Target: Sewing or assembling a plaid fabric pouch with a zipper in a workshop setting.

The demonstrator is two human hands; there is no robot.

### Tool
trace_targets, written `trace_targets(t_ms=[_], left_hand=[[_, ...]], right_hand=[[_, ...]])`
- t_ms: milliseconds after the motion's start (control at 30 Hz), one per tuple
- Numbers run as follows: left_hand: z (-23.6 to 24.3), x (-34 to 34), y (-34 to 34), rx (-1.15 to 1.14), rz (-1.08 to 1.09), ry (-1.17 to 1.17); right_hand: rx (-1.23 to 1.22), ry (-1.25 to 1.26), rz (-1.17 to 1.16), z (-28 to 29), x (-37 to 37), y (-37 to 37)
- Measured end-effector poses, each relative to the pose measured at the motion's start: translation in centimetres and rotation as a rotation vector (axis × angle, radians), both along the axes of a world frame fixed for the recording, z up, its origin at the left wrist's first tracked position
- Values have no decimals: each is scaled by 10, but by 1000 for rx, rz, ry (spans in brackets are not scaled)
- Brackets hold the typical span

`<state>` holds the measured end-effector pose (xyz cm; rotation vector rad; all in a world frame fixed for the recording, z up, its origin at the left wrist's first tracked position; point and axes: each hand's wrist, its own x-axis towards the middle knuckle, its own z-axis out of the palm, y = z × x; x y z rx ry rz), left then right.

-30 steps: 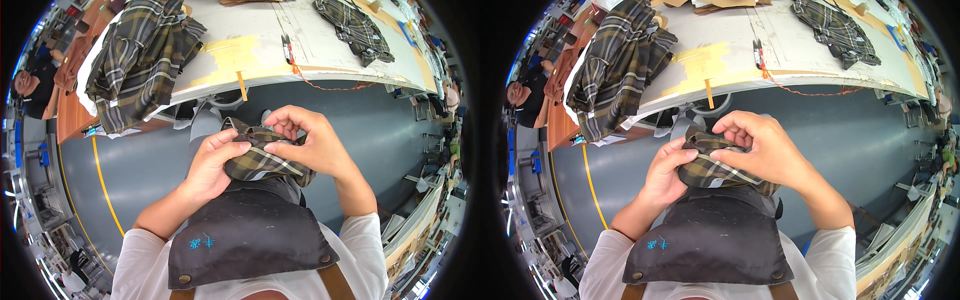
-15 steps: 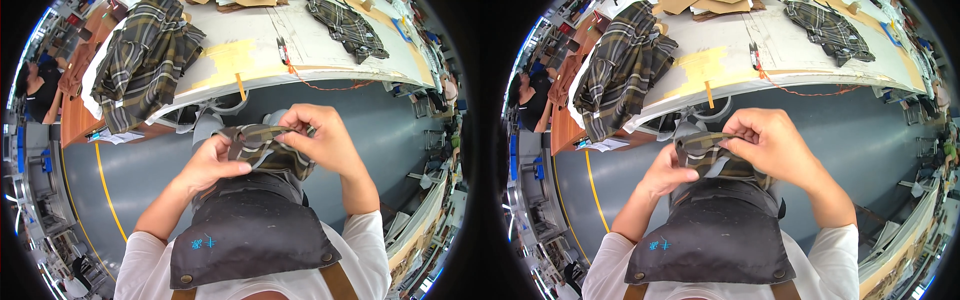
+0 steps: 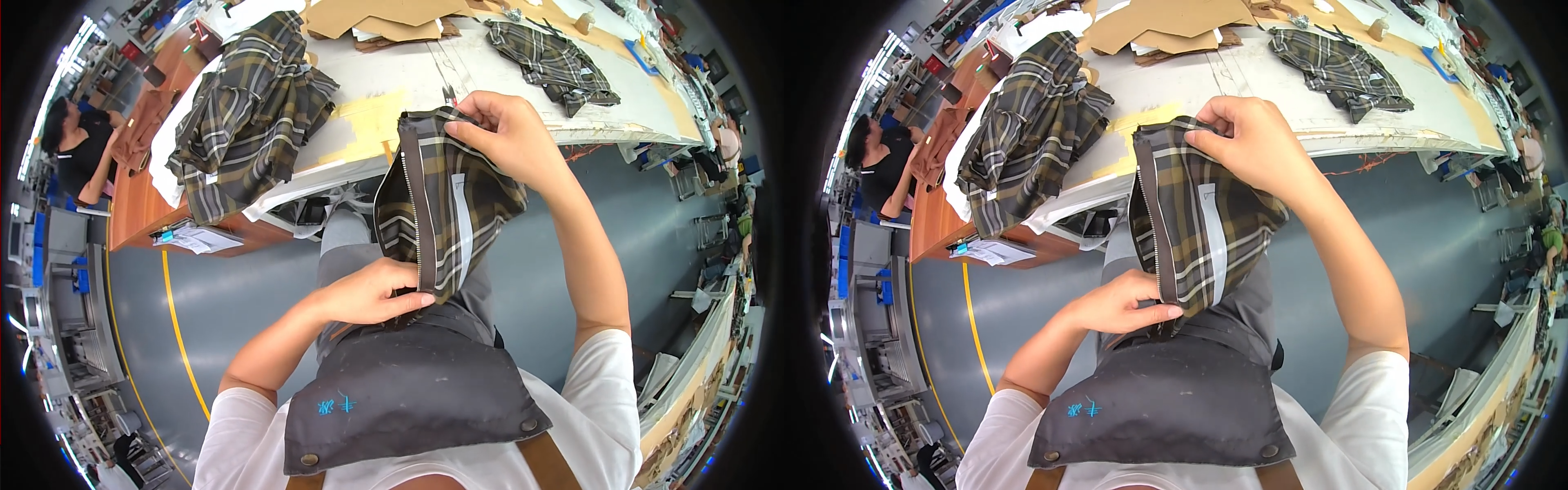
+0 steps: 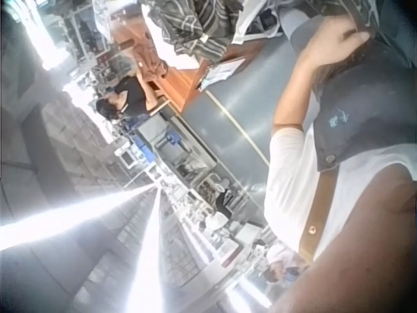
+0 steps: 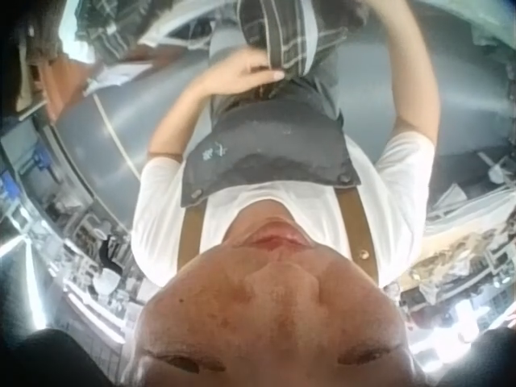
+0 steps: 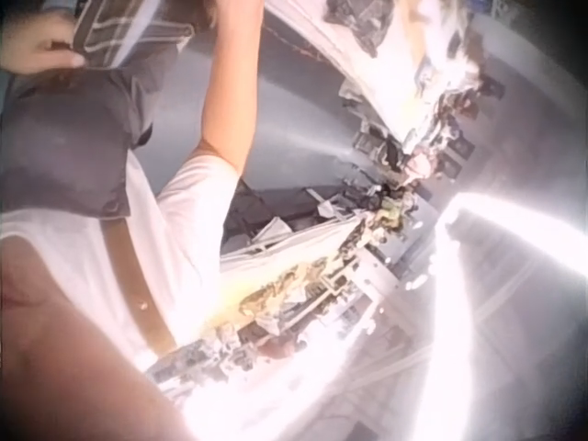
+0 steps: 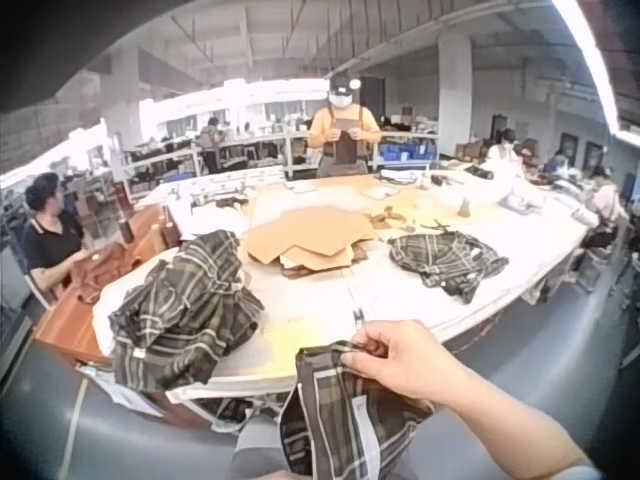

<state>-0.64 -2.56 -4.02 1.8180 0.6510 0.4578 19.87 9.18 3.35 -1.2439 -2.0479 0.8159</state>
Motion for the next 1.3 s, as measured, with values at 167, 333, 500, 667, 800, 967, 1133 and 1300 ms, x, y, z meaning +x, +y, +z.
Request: trace_targets(t_ms=[167,333,500,667,800,967,1133,1300], left_hand=[[4,3,-13,-160,28,-168],[23,13,-11,-707,136,-821],[43,27,-8,-954,108,-1287],[24,38,-24,-1077,118,-1331],[6,31,-41,-982,325,-884],[9,19,-44,-1374,416,-798],[1,18,-44,-1134,351,-836],[-2,19,-27,-895,552,-963]], right_hand=[[-6,26,-16,-17,0,12],[233,86,-56,-31,6,12],[-217,500,185,-4,17,-61],[-374,460,103,-26,20,-128],[-593,404,25,-58,23,-132],[-609,211,33,-65,17,-113],[-548,164,183,-71,10,-82],[-74,345,225,-18,12,-77]])
